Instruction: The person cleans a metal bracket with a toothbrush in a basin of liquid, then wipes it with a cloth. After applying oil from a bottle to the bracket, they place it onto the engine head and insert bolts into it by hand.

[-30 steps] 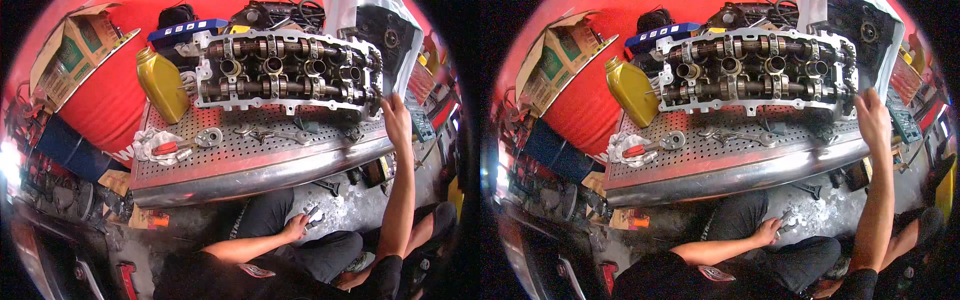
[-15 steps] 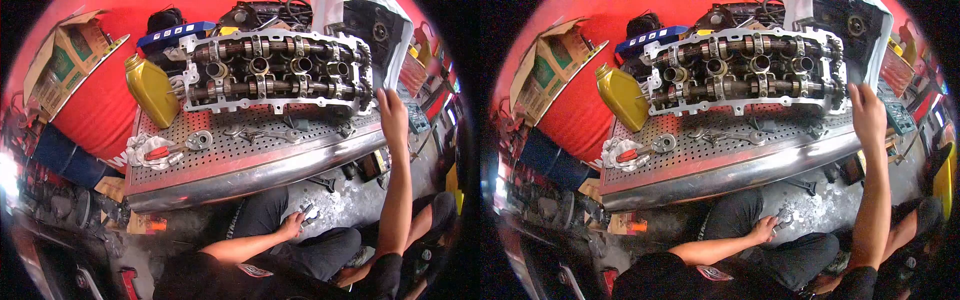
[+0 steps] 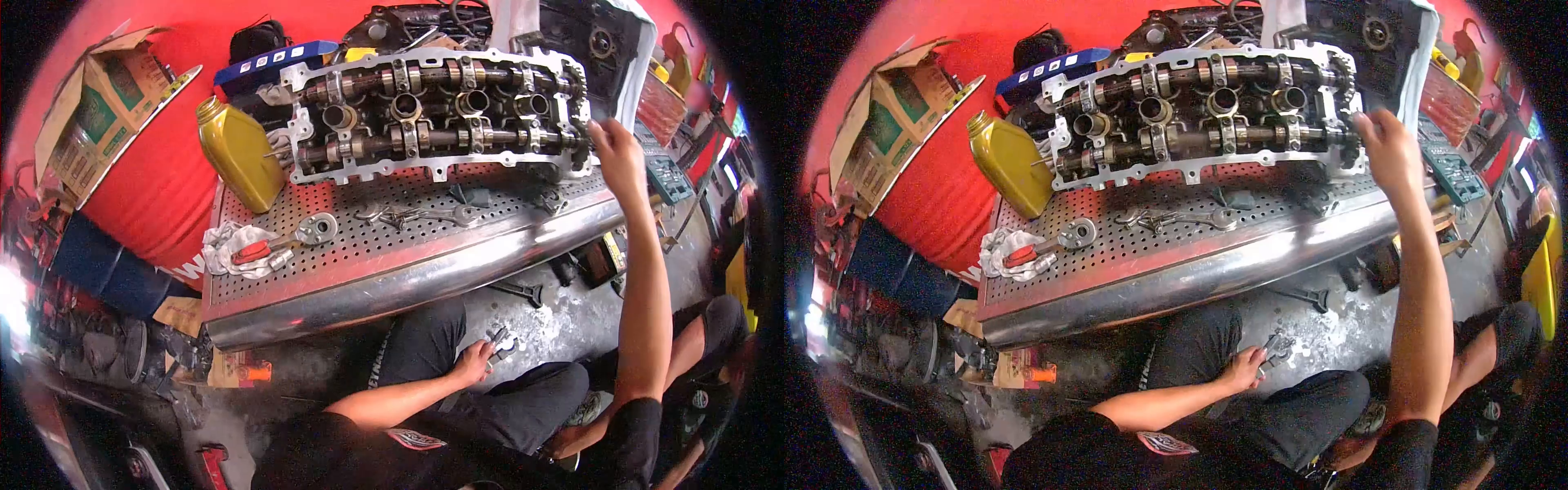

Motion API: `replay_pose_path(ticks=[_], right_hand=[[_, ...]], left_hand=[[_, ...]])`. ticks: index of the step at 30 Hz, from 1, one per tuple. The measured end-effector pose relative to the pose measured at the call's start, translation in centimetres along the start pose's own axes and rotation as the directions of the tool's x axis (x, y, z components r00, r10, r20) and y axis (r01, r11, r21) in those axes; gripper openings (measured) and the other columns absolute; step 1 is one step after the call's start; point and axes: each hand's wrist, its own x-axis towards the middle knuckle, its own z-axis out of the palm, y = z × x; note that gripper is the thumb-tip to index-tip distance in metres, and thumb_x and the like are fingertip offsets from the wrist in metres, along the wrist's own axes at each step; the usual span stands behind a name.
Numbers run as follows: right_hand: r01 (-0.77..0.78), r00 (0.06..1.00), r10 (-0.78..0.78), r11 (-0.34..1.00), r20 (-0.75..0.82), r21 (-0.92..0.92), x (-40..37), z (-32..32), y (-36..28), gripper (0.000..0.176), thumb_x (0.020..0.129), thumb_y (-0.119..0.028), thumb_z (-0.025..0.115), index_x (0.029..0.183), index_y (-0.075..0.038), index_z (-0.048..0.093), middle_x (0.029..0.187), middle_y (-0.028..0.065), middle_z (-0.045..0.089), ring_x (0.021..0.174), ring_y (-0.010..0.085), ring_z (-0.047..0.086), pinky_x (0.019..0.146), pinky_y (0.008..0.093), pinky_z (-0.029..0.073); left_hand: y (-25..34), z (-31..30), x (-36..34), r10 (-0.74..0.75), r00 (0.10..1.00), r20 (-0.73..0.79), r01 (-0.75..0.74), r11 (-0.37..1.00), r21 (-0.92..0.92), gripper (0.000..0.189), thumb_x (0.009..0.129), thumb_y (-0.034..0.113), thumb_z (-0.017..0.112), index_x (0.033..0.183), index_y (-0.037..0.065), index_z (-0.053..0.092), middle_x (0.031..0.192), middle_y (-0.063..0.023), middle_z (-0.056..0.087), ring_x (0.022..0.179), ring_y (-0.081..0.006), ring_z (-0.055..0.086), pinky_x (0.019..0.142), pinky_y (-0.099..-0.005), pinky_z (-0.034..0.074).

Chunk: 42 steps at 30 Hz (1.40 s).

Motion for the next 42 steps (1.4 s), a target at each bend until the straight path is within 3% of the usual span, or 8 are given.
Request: replay_pose_path(ticks=[6,12,27,28,32,34,36,42], right_hand=[[0.037,0.995,-0.035,0.999,0.089,-0.018,-3.3,0.6,1.5,0.018,0.087,-0.02,0.065,0.09,-0.003,0.064,0.072,0.0179,0.06,0.066,0.034,0.059,0.063,0.0395,0.045],[-0.155,0.983,0.179,0.925,-0.037,0.348,-10.0,-2.0,2.7,0.024,0.09,-0.023,0.066,0.097,0.0,0.067,0.085,0.012,0.07,0.076,0.0159,0.063,0.07,0.0299,0.049],[-0.001,0.999,0.001,1.0,-0.041,-0.009,8.4,0.3,-2.5,0.031,0.082,-0.037,0.066,0.087,-0.006,0.07,0.084,0.0197,0.068,0.087,0.0377,0.065,0.077,0.046,0.05],[0.019,0.993,-0.014,0.999,-0.119,0.041,7.1,0.4,-2.6,0.03,0.083,-0.031,0.068,0.079,-0.001,0.064,0.071,0.0215,0.061,0.069,0.0386,0.06,0.065,0.0408,0.047],[-0.014,1.0,0.014,1.0,-0.01,0.013,3.4,0.0,0.8,0.029,0.084,-0.033,0.068,0.084,-0.003,0.068,0.069,0.0178,0.063,0.065,0.0266,0.063,0.063,0.0392,0.048],[-0.01,0.975,0.041,0.99,-0.218,0.142,4.7,-0.9,0.7,0.04,0.086,-0.041,0.067,0.09,-0.002,0.071,0.069,0.0134,0.065,0.064,0.0206,0.06,0.063,0.0365,0.047],[-0.021,0.977,0.055,0.987,-0.205,0.162,6.7,-1.8,-0.6,0.042,0.085,-0.044,0.068,0.087,-0.002,0.071,0.077,0.0181,0.068,0.074,0.0301,0.066,0.07,0.0391,0.05],[-0.106,0.993,0.087,0.941,0.074,0.32,8.8,0.4,-0.6,0.037,0.083,-0.039,0.073,0.084,-0.002,0.07,0.062,0.0012,0.055,0.062,0.0106,0.048,0.058,0.031,0.04]], left_hand=[[-0.6,-0.3,0.2,-0.004,1.0,-0.008,0.004,0.998,-0.057,0.033,0.101,0.032,0.044,0.094,0.001,0.052,0.072,-0.0087,0.058,0.048,-0.0165,0.059,0.037,-0.0308,0.043],[0.6,-0.2,0.0,-0.106,0.994,0.01,0.106,0.994,-0.01,0.033,0.101,0.032,0.045,0.096,0.001,0.053,0.076,-0.008,0.059,0.052,-0.0162,0.061,0.037,-0.0296,0.044],[-3.5,-0.5,2.3,-0.057,0.998,-0.035,0.058,0.998,0.039,0.038,0.101,0.036,0.043,0.1,0.001,0.057,0.081,-0.0104,0.064,0.053,-0.0195,0.063,0.041,-0.0328,0.046],[-3.5,-0.6,2.2,-0.058,0.997,-0.044,0.06,0.998,0.033,0.037,0.101,0.035,0.044,0.1,0.001,0.057,0.081,-0.0103,0.064,0.053,-0.0195,0.063,0.041,-0.0327,0.046],[-2.5,-0.7,1.6,-0.091,0.996,-0.007,0.091,0.995,0.039,0.034,0.101,0.033,0.045,0.102,0.001,0.057,0.082,-0.0109,0.064,0.052,-0.0188,0.062,0.041,-0.0323,0.046],[-2.1,-0.7,1.5,-0.117,0.992,0.036,0.115,0.992,0.059,0.035,0.101,0.033,0.045,0.102,0.001,0.056,0.082,-0.0112,0.064,0.051,-0.0184,0.061,0.041,-0.0322,0.045],[-2.1,-0.2,1.5,-0.063,0.998,0.015,0.063,0.997,0.045,0.035,0.102,0.033,0.044,0.102,0.0,0.056,0.081,-0.0115,0.064,0.05,-0.018,0.059,0.04,-0.0321,0.045],[-1.9,-0.2,1.5,-0.054,0.998,0.011,0.054,0.998,0.037,0.037,0.102,0.034,0.044,0.102,0.0,0.057,0.081,-0.0109,0.064,0.051,-0.0177,0.06,0.041,-0.032,0.045]])
